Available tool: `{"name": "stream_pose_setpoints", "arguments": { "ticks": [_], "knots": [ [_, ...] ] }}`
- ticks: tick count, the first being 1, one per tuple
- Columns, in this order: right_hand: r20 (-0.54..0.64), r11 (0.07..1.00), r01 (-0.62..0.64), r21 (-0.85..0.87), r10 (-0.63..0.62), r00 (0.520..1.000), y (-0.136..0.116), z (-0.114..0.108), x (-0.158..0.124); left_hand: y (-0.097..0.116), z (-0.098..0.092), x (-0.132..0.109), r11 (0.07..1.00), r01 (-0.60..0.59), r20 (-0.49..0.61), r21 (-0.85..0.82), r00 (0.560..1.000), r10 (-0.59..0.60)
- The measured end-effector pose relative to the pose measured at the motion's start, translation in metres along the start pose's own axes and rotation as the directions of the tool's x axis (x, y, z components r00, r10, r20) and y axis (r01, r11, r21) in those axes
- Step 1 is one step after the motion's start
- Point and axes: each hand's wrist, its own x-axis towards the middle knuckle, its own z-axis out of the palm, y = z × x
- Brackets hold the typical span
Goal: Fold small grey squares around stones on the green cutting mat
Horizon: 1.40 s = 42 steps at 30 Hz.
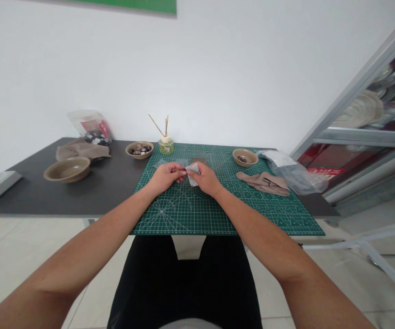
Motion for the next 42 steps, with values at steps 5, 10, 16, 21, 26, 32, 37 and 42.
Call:
{"name": "stream_pose_setpoints", "arguments": {
  "ticks": [5,10,16,21,26,32,37,42],
  "knots": [
    [0.014,0.998,-0.018,0.067,0.018,1.000,-0.0008,-0.0001,0.0003,-0.0016,0.0005,0.0008,0.998,0.015,0.033,-0.055,0.999,-0.013],
    [0.019,0.997,-0.025,0.076,0.023,1.000,-0.0029,-0.0012,-0.0005,-0.0049,0.0002,0.0011,0.993,0.035,0.070,-0.117,0.997,-0.027],
    [0.024,0.994,-0.028,0.105,0.026,0.999,-0.0026,-0.0014,-0.0012,-0.0047,0.0005,0.0007,0.993,0.048,0.079,-0.107,0.996,-0.039],
    [0.017,0.993,-0.029,0.113,0.027,0.999,-0.0025,-0.0006,-0.0010,-0.0042,0.0008,0.0009,0.995,0.035,0.080,-0.095,0.996,-0.027],
    [0.010,0.991,-0.032,0.126,0.031,0.999,-0.0038,-0.0005,-0.0016,-0.0039,0.0010,0.0003,0.995,0.033,0.071,-0.098,0.997,-0.026],
    [0.026,0.997,0.005,0.080,-0.007,1.000,-0.0047,-0.0009,-0.0024,0.0005,0.0015,-0.0013,0.996,0.041,0.047,-0.074,0.998,-0.037],
    [0.026,0.999,0.007,0.042,-0.009,1.000,-0.0047,-0.0004,-0.0028,0.0014,0.0016,-0.0014,0.997,0.053,0.032,-0.062,0.998,-0.051],
    [0.008,1.000,-0.001,0.007,0.001,1.000,-0.0046,0.0003,-0.0035,0.0012,0.0016,-0.0013,0.997,0.050,0.030,-0.061,0.998,-0.049]
  ]
}}
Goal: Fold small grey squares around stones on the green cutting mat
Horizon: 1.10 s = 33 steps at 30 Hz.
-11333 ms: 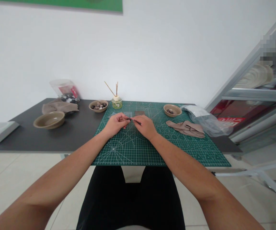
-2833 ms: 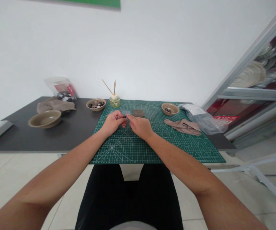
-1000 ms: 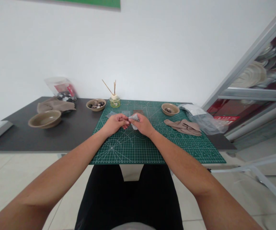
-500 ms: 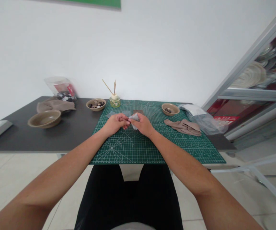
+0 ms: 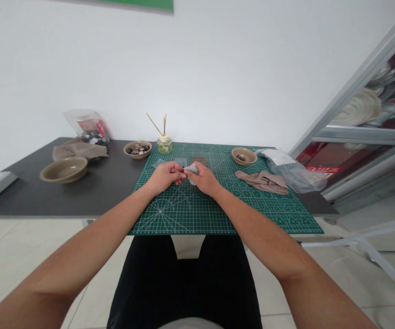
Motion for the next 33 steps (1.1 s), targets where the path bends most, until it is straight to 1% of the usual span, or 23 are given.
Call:
{"name": "stream_pose_setpoints", "arguments": {
  "ticks": [5,8,12,16,20,28,33],
  "knots": [
    [0.021,1.000,0.013,-0.024,-0.012,1.000,-0.0007,-0.0003,-0.0003,-0.0001,-0.0003,0.0003,1.000,0.002,0.000,0.024,1.000,-0.002],
    [0.013,0.999,0.006,-0.042,-0.006,1.000,-0.0007,-0.0005,0.0000,-0.0002,-0.0010,0.0005,0.999,0.008,0.009,0.038,1.000,-0.008],
    [0.003,0.999,0.005,-0.040,-0.005,1.000,0.0001,0.0003,0.0001,0.0007,-0.0009,-0.0001,0.999,0.005,0.010,0.036,1.000,-0.006],
    [0.023,0.998,0.001,-0.059,0.000,1.000,0.0006,0.0017,-0.0003,0.0015,0.0000,-0.0008,0.999,0.006,0.009,0.032,1.000,-0.006],
    [0.043,0.999,0.022,-0.045,-0.021,0.999,0.0012,0.0022,-0.0006,0.0015,0.0002,-0.0012,0.999,0.010,0.014,0.039,1.000,-0.010],
    [0.031,0.999,0.028,-0.021,-0.028,0.999,0.0017,0.0002,-0.0005,0.0021,0.0000,-0.0021,1.000,0.007,0.016,0.030,1.000,-0.008],
    [0.034,0.999,0.037,-0.039,-0.036,0.999,0.0009,0.0006,-0.0008,0.0007,-0.0003,-0.0013,1.000,0.007,0.018,0.029,1.000,-0.007]
  ]
}}
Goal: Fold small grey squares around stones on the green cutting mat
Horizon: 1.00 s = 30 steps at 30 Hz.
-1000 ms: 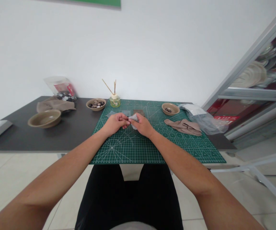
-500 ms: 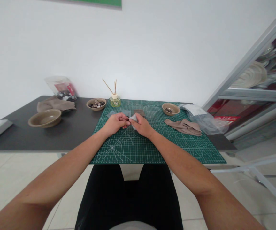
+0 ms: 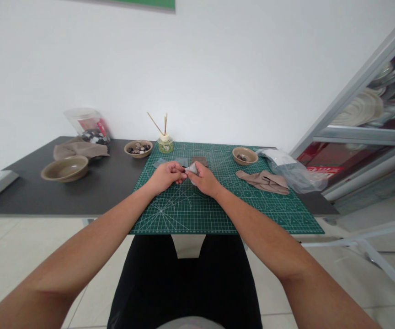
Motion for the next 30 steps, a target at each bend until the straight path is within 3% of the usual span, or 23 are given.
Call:
{"name": "stream_pose_setpoints", "arguments": {
  "ticks": [20,30],
  "knots": [
    [0.027,1.000,0.026,0.005,-0.026,0.999,-0.0006,0.0000,-0.0005,0.0014,0.0008,-0.0011,1.000,0.019,-0.008,0.001,1.000,-0.019],
    [0.012,0.999,-0.027,0.033,0.026,1.000,0.0014,-0.0005,-0.0001,-0.0012,-0.0011,0.0002,1.000,-0.005,0.000,0.015,1.000,0.005]
  ]
}}
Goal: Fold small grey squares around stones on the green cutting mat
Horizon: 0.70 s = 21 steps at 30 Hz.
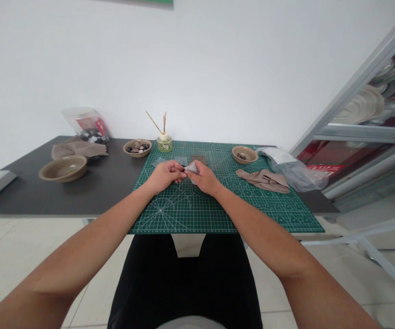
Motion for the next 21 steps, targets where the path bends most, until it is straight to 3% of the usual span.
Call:
{"name": "stream_pose_setpoints", "arguments": {
  "ticks": [21],
  "knots": [
    [0.016,0.999,0.038,-0.025,-0.037,0.999,-0.0030,-0.0013,0.0000,-0.0009,-0.0004,-0.0001,1.000,-0.001,0.017,-0.008,1.000,0.001]
  ]
}}
